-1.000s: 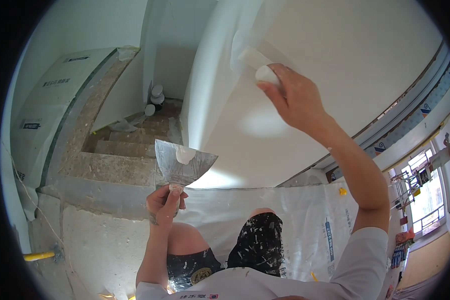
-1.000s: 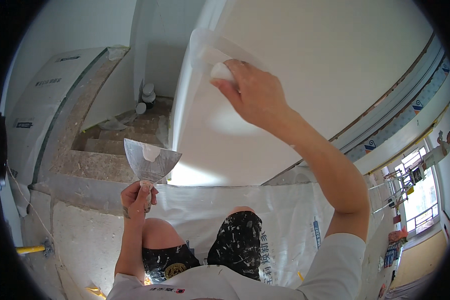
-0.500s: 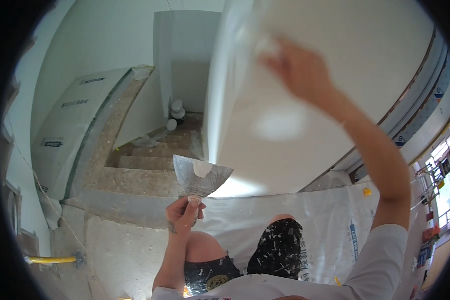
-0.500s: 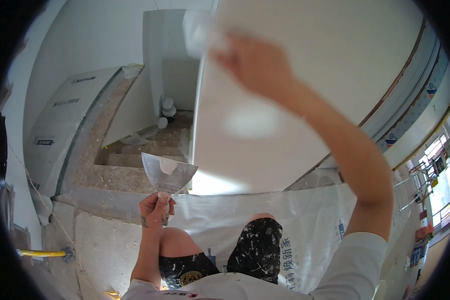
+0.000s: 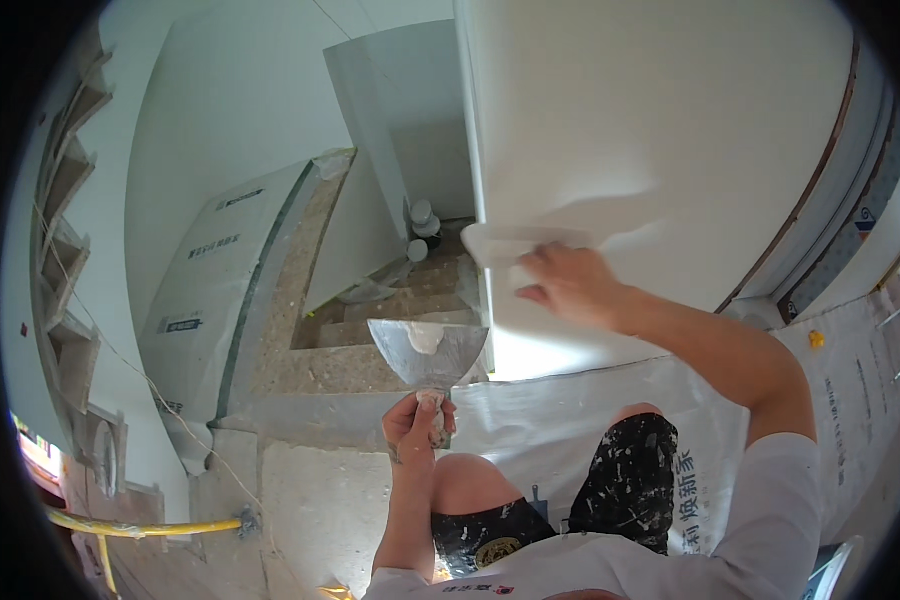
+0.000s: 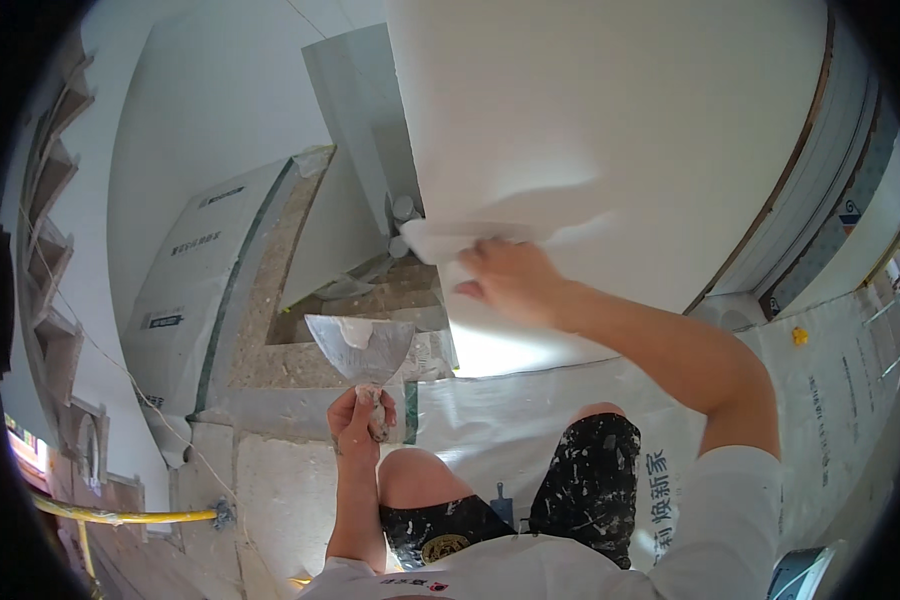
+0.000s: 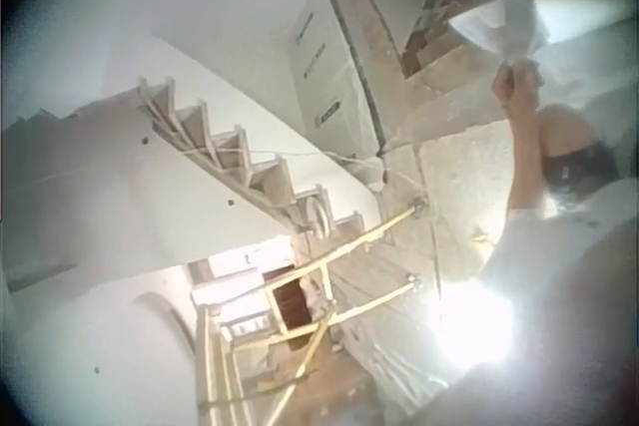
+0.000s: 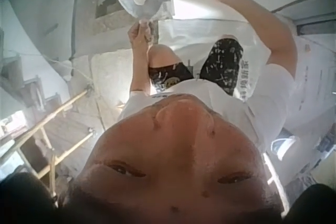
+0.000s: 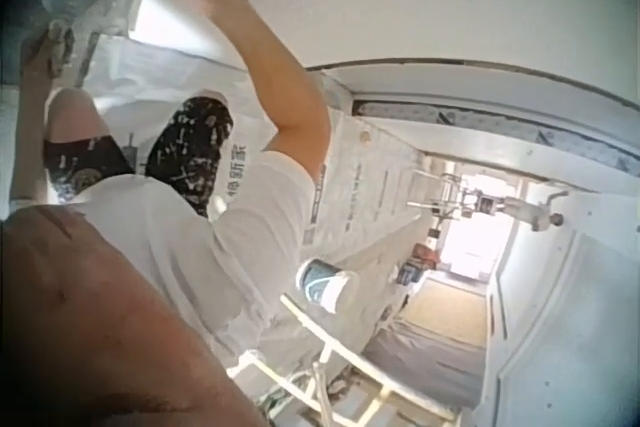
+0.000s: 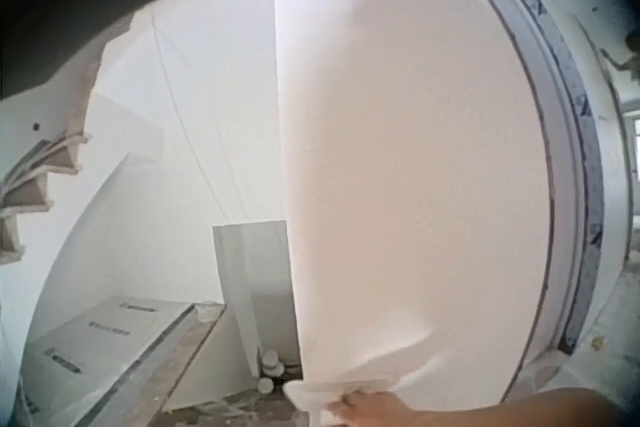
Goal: Applying putty or plaster to a wall using a putty knife and then smoothing it with a brush.
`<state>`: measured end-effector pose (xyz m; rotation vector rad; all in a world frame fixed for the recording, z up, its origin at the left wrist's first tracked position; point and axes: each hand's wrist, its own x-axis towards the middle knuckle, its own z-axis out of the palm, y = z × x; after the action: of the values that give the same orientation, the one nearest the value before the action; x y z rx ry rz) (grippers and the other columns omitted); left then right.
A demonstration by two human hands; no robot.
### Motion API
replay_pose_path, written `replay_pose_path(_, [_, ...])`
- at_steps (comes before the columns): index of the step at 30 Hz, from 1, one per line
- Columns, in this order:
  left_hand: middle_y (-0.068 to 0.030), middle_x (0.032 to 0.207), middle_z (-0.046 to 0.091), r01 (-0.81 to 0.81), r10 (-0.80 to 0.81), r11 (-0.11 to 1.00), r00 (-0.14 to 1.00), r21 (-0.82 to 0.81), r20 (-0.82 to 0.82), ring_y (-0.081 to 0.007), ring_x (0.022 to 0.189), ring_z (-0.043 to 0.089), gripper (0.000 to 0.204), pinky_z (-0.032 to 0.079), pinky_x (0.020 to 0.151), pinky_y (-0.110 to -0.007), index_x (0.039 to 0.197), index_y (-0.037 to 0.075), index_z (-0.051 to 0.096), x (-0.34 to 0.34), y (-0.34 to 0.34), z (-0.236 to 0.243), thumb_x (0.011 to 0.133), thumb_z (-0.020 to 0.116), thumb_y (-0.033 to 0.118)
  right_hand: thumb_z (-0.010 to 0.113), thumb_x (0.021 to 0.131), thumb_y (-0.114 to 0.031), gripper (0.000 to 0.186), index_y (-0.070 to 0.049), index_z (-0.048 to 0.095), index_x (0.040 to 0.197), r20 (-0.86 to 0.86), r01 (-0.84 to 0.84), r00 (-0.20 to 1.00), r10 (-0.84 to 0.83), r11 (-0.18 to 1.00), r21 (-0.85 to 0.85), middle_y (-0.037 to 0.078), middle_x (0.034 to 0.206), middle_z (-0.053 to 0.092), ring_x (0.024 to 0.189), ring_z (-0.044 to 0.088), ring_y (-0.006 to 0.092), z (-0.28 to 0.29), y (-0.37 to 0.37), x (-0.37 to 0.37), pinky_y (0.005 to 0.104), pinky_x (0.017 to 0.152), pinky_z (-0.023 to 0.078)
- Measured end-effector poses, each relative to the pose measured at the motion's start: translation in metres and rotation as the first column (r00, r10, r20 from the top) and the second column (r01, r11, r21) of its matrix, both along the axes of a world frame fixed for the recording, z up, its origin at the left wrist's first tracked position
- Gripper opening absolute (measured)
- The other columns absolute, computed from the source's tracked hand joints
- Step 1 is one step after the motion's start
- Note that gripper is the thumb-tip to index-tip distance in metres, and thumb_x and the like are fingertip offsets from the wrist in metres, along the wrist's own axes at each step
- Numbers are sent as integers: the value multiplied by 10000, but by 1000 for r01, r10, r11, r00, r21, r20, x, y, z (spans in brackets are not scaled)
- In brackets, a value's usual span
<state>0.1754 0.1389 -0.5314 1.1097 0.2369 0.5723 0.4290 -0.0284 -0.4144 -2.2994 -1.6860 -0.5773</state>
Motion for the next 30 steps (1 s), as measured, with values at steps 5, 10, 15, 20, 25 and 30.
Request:
replay_pose_path(5, [-107,775,640,-48,48,998,999,35,8,-148,582,557,251,442,518,-269,892,-18,638,-11,0,4,931,606,227,531,944,-335,306,-64,584,1076,-238,246,964,-115,720,649,149,837,659,740,652,347,125,-53,20,461,641,528])
replay_pose_path(10, [-115,747,606,33,-35,999,996,24,81,-201,587,555,239,466,518,-320,910,-6,580,13,-15,9,970,532,220,593,894,-327,355,-54,551,1117,-176,147,983,-46,772,619,155,1073,643,876,641,363,44,25,18,465,755,516])
replay_pose_path(15, [-116,834,612,41,-45,998,995,47,94,-194,572,564,258,459,490,-299,1005,15,591,9,-16,6,971,551,267,588,896,-331,530,-79,453,1343,-303,507,861,-408,729,460,152,1076,652,900,651,364,-51,-89,43,460,737,545])
replay_pose_path(20, [-123,881,633,133,-137,986,990,102,33,-200,582,572,236,464,497,-306,1022,26,605,14,-22,10,964,562,250,454,989,-327,309,-26,522,1015,-501,518,852,-150,106,849,151,782,658,653,628,359,49,-257,143,416,574,498])
replay_pose_path(25, [-119,889,636,283,-289,954,956,100,51,-197,590,571,239,463,507,-321,1035,33,604,55,-39,9,963,562,257,562,930,-325,344,-69,515,1155,-381,472,879,-286,420,775,165,935,660,869,629,394,25,-142,93,495,750,503])
replay_pose_path(30, [-98,876,642,358,-363,931,929,77,69,-183,603,560,307,458,535,-325,1107,29,587,59,-52,16,943,596,289,565,925,-368,361,-79,511,1136,-550,680,731,-404,361,638,151,905,658,837,647,370,-126,-201,115,472,696,525])
